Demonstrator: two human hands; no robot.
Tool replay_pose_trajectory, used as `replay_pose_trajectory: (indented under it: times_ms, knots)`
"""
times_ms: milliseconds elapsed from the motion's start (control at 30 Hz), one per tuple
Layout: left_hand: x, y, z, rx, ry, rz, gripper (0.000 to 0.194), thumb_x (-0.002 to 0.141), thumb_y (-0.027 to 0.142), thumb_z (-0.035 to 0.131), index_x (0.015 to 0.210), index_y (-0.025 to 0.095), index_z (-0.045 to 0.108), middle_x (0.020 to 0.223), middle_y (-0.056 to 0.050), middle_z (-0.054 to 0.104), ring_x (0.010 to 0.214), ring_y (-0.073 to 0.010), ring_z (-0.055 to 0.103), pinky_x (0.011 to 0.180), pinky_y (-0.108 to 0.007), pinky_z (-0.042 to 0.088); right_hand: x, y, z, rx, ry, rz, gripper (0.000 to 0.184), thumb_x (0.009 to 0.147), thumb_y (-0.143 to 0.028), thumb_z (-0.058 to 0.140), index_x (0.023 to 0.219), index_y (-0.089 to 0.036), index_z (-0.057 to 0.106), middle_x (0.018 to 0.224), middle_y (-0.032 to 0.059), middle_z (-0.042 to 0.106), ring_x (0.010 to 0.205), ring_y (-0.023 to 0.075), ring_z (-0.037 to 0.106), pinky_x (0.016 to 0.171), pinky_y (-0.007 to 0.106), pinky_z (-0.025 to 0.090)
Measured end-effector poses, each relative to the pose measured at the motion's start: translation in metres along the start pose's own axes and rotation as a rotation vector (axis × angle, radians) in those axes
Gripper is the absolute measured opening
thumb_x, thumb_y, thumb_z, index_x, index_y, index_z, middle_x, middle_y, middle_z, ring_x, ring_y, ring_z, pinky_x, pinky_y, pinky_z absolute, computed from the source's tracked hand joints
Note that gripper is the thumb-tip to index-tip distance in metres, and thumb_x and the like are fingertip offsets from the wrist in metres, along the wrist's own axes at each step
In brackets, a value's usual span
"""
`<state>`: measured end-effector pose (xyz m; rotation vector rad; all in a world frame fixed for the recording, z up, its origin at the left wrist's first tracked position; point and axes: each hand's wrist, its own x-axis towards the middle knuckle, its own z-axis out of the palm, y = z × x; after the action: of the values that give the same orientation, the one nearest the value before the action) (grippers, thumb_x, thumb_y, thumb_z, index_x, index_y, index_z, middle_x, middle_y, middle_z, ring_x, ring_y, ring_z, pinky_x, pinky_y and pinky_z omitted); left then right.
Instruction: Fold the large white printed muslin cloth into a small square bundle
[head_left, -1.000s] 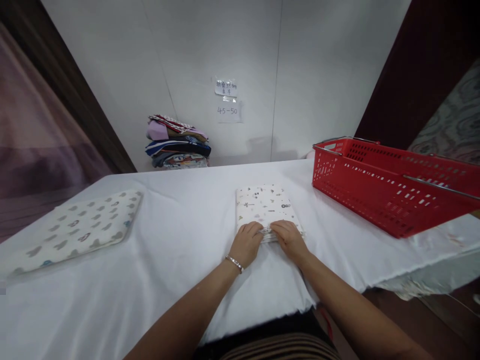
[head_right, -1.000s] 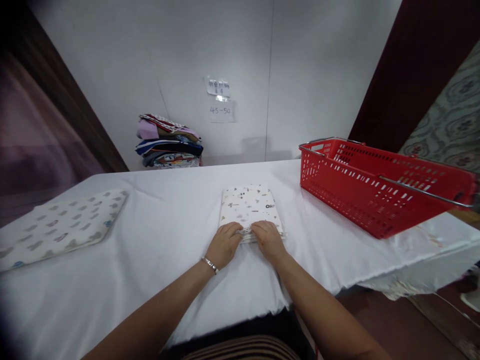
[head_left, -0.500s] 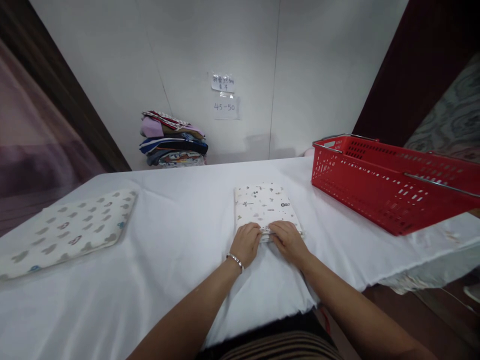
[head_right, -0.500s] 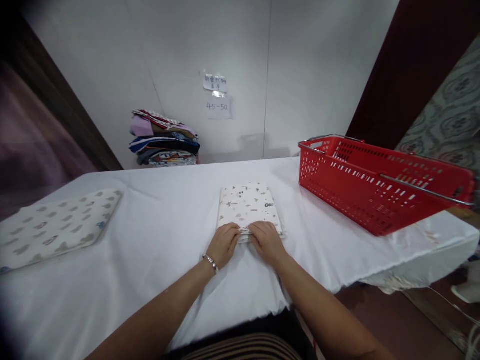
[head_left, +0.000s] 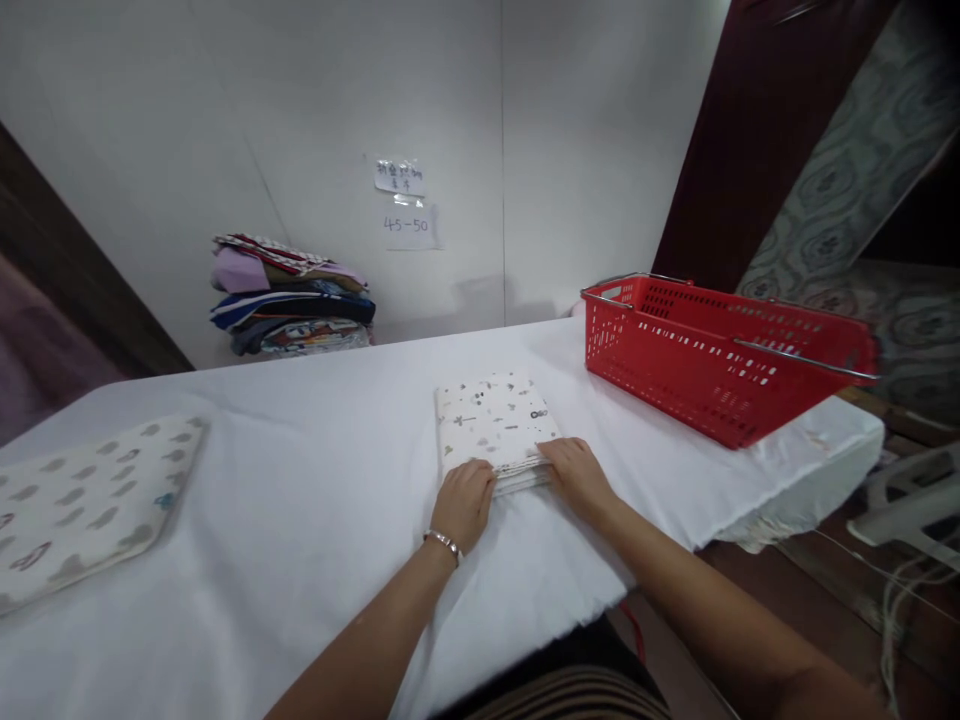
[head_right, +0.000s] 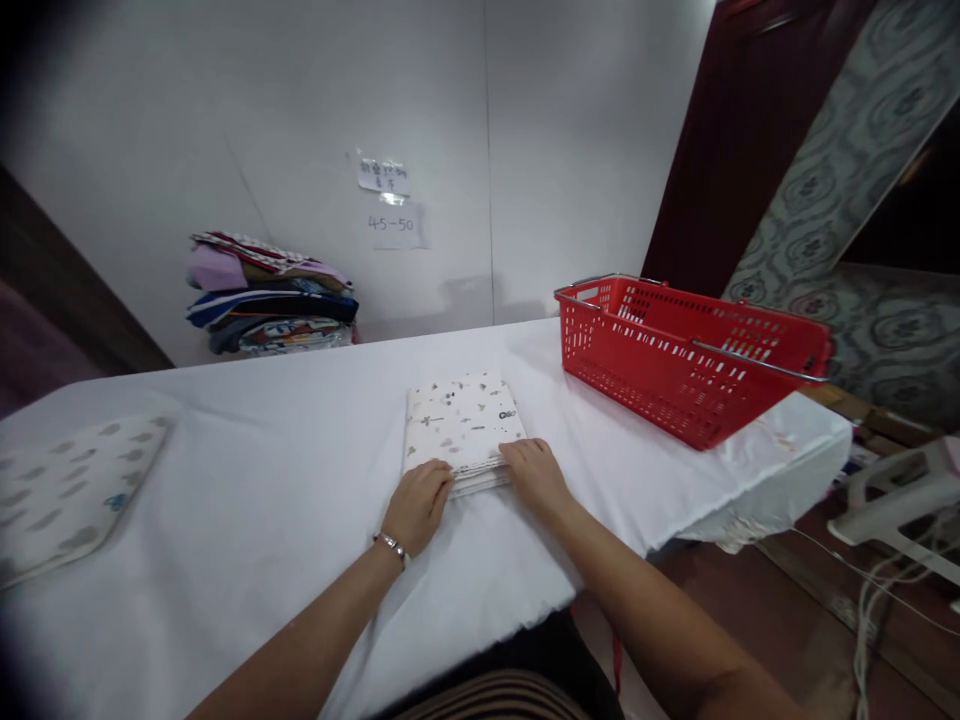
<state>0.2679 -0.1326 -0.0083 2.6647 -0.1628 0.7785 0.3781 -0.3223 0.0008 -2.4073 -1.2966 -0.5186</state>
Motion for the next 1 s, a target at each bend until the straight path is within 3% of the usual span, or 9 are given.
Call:
replay_pose_trajectory:
  times_ms: [167,333,500,600,700,833,1000]
  knots:
    - [0.001,0.000,0.002,0.117,-0.062,0.050,0.015,0.087,0.015,0.040,0.089,0.018,0.054,0.097,-0.005,0.059,0.091,-0.0176,0.053,0.081,-0.035,0.042,-0.009,0.018,-0.011,0.004,-0.020,-0.012,0.023,0.078,-0.004,0.045,0.093,-0.017,0.057,0.098,0.0088,0.063,0.094,0.0216,0.054,0.081,0.035,0.041]
    - [0.006,0.002,0.000,0.274,-0.138,0.122,0.015,0.083,0.010,0.042,0.089,0.017,0.054,0.094,-0.006,0.059,0.089,-0.0190,0.053,0.079,-0.036,0.041,-0.013,0.025,-0.017,0.102,-0.009,-0.097,0.025,0.080,-0.005,0.040,0.098,-0.016,0.055,0.099,0.0092,0.061,0.094,0.0206,0.053,0.081,0.034,0.044]
    - [0.029,0.014,0.004,0.344,-0.199,0.195,0.032,0.082,0.007,0.040,0.111,0.018,0.047,0.098,-0.006,0.058,0.092,-0.0197,0.051,0.080,-0.036,0.039,-0.010,0.034,-0.018,0.205,-0.021,-0.070,0.032,0.080,-0.007,0.039,0.105,-0.019,0.054,0.100,0.0066,0.061,0.096,0.0184,0.054,0.083,0.035,0.045]
    - [0.048,0.028,0.013,0.335,-0.249,0.207,0.030,0.082,0.009,0.041,0.109,0.019,0.048,0.096,-0.006,0.057,0.090,-0.0204,0.050,0.077,-0.036,0.039,-0.007,0.037,-0.018,0.223,-0.019,-0.058,0.032,0.081,-0.009,0.040,0.108,-0.018,0.053,0.103,0.0074,0.061,0.096,0.0180,0.055,0.084,0.035,0.045]
    - [0.065,0.039,0.024,0.293,-0.326,0.132,0.018,0.082,0.013,0.043,0.096,0.019,0.054,0.091,-0.006,0.058,0.088,-0.0210,0.051,0.073,-0.034,0.040,-0.007,0.037,-0.019,0.198,0.014,-0.003,0.026,0.083,-0.014,0.042,0.107,-0.018,0.053,0.104,0.0079,0.060,0.096,0.0189,0.054,0.084,0.035,0.044]
    - [0.076,0.040,0.031,0.189,-0.398,-0.026,0.015,0.084,0.025,0.045,0.088,0.019,0.058,0.089,-0.006,0.059,0.087,-0.0210,0.053,0.073,-0.032,0.041,-0.013,0.036,-0.017,0.159,0.096,0.158,0.012,0.083,-0.022,0.049,0.093,-0.017,0.055,0.090,0.0067,0.061,0.086,0.0194,0.053,0.075,0.032,0.044]
    - [0.081,0.031,0.030,0.007,-0.426,-0.167,0.018,0.082,0.030,0.046,0.087,0.021,0.061,0.091,-0.003,0.061,0.088,-0.0183,0.054,0.074,-0.028,0.040,-0.019,0.035,-0.013,0.265,0.042,0.301,0.008,0.083,-0.024,0.049,0.084,-0.020,0.056,0.076,0.0006,0.059,0.071,0.0152,0.053,0.062,0.026,0.041]
